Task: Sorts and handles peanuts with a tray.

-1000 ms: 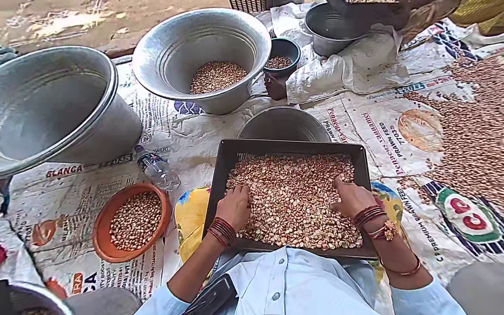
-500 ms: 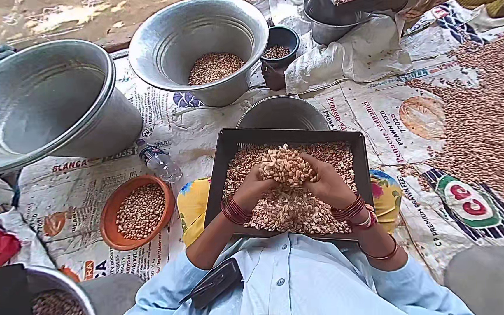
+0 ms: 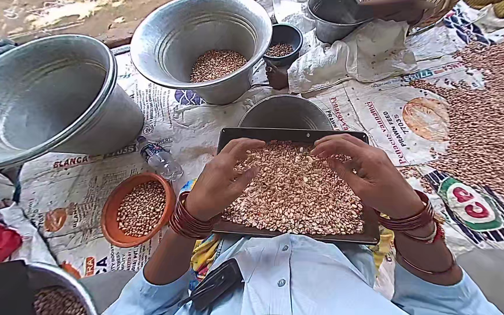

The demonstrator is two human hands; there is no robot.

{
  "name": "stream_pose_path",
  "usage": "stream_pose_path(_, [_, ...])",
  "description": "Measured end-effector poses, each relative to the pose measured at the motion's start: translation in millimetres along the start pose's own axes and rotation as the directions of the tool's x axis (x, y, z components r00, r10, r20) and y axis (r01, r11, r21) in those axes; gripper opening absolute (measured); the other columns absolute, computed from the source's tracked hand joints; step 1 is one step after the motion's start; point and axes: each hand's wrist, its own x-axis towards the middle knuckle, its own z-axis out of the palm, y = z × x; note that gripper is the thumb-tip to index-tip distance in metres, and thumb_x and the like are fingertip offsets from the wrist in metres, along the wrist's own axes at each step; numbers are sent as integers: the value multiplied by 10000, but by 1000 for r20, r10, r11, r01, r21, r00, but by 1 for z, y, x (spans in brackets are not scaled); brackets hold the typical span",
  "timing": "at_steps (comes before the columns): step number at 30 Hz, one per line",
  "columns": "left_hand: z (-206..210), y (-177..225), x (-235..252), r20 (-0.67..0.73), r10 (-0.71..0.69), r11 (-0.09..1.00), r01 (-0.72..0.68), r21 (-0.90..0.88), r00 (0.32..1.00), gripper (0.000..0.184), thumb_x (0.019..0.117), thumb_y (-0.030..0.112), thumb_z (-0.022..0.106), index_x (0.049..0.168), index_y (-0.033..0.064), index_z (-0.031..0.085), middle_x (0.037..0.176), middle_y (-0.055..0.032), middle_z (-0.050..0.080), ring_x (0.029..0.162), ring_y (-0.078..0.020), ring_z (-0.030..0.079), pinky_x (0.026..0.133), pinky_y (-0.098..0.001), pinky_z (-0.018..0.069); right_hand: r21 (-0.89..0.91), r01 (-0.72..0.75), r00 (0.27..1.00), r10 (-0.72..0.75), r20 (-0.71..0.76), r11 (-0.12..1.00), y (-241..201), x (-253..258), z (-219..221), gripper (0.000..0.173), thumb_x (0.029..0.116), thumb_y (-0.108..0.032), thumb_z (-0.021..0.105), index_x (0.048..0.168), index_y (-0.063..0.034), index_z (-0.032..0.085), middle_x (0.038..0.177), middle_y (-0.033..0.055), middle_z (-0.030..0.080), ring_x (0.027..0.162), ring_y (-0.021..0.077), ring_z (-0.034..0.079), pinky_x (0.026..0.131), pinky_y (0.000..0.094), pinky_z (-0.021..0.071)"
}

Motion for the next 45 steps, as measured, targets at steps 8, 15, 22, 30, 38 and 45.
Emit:
stream_pose_path(8, [43, -51, -36, 518, -775, 632, 450, 631, 363, 753, 906, 458, 768, 1487, 67, 489, 1209, -257, 686, 1163, -469, 638, 1004, -655, 464, -630, -593, 266, 860, 436, 502, 55, -55, 34, 773, 907, -354, 793, 1517, -49, 428, 1309, 306, 613, 1203, 497, 609, 985, 654, 479])
stream_pose_path(15, [112, -33, -26, 547, -650, 752, 555, 357, 528, 844, 863, 117, 738, 1547, -76, 282, 1308, -309, 604, 1252, -433, 592, 1075, -571, 440, -472, -643, 355, 780, 515, 604, 34, -44, 103, 947, 839, -81, 763, 1603, -7, 208, 1479, 294, 466, 1191, 461, 616, 970, 587, 512])
stream_pose_path(22, [113, -23, -23, 347, -483, 428, 562, -708, 804, 655, 749, -153, 625, 1354, -41, 401, 1144, -58, 655, 984, -56, 682, 843, -244, 590, 224, -496, 861, 441, 253, 839, 28, -34, 113, 845, 759, 9, 734, 1524, 92, 385, 1463, 286, 532, 1356, 353, 541, 1139, 472, 416])
stream_pose_path(30, [40, -17, -7, -22, 49, 820, -53, -570, 999, 450, 854, -38, 594, 1284, 87, 634, 1196, 69, 707, 1047, -16, 667, 939, -229, 563, 394, -85, 995, 56, 84, 915, 28, -8, 44, 279, 938, -14, 581, 1179, -77, 706, 1207, 41, 702, 989, 59, 687, 804, 250, 601])
stream_pose_path(38, [-10, -2, -20, -156, 75, 956, -115, -269, 985, 308, 1014, 88, 534, 1290, 146, 661, 1250, 6, 705, 966, -100, 724, 808, -253, 626, -449, -487, 834, 552, 15, 749, 96, 1, 39, 165, 956, -89, 675, 1066, -104, 797, 1001, 195, 735, 945, 430, 699, 772, 655, 510])
stream_pose_path(45, [-21, -11, -29, -255, -39, 999, 30, -41, 966, 255, 1020, 179, 578, 1246, 126, 684, 1318, 12, 680, 1054, -75, 718, 777, -243, 641, -509, -467, 815, 575, 67, 723, 116, 2, 63, 190, 974, -165, 692, 1118, -64, 763, 1033, 218, 722, 969, 437, 696, 798, 644, 511])
